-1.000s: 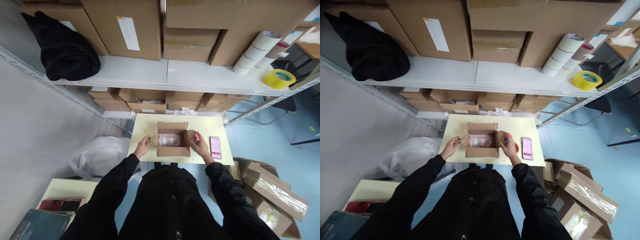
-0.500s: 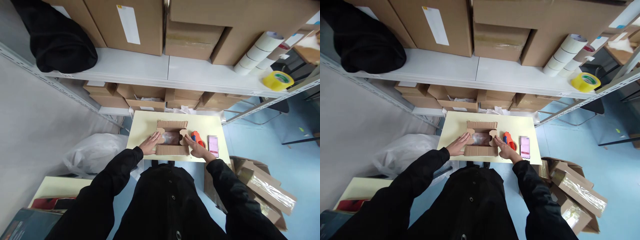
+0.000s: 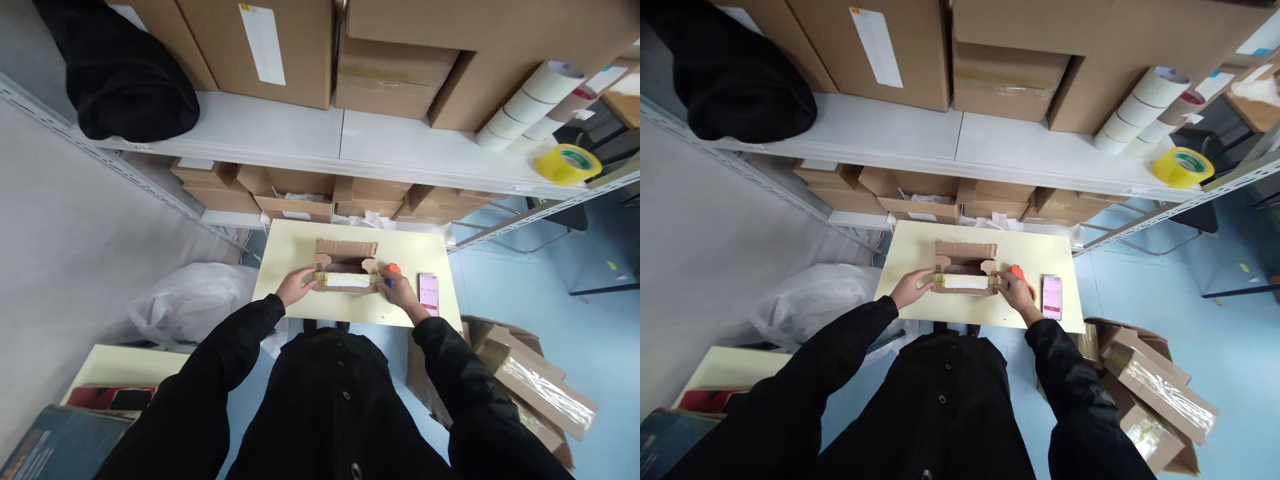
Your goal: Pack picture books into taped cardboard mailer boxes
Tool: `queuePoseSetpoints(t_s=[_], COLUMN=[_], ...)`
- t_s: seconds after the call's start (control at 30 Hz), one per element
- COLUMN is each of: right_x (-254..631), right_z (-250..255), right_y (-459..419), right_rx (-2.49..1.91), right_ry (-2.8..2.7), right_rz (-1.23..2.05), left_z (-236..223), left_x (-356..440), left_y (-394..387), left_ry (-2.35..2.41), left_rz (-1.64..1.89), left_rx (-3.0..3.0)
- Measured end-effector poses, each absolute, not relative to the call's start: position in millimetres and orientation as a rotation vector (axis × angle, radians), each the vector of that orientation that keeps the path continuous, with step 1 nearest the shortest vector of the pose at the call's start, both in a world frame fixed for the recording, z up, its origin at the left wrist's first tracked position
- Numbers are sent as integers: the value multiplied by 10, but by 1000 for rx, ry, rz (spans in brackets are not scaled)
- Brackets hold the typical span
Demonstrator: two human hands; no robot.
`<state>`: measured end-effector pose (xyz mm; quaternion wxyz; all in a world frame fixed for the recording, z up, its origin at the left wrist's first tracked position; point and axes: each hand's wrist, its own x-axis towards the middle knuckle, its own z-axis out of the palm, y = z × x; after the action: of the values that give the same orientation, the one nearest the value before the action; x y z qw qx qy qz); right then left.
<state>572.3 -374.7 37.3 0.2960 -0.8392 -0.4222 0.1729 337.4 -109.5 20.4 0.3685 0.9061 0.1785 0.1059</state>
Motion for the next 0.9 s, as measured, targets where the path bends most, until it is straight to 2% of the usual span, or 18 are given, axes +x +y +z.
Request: queuePoseSetpoints(t_s=[0.13,0.43,0.67,0.9], right_x=[5785,6055,6033,6040], right_z=[332,412,359,411], right_y=[-3624,-3340,-3280,-3267], right_rx=[-2248,-2052,-2106,-2040], right_ry=[-1069,-1230,-1232,-1308], right_rz=[345,545,344,330], left_z=[164,185,178,74], left_x=[3465,3552,3521,3480], left_y=[-1112,-1081,-1155,-1191], left_ry=[504,482,532,563], left_rz=[348,275,326,376], left_rx=[2326,2385,2345,2163])
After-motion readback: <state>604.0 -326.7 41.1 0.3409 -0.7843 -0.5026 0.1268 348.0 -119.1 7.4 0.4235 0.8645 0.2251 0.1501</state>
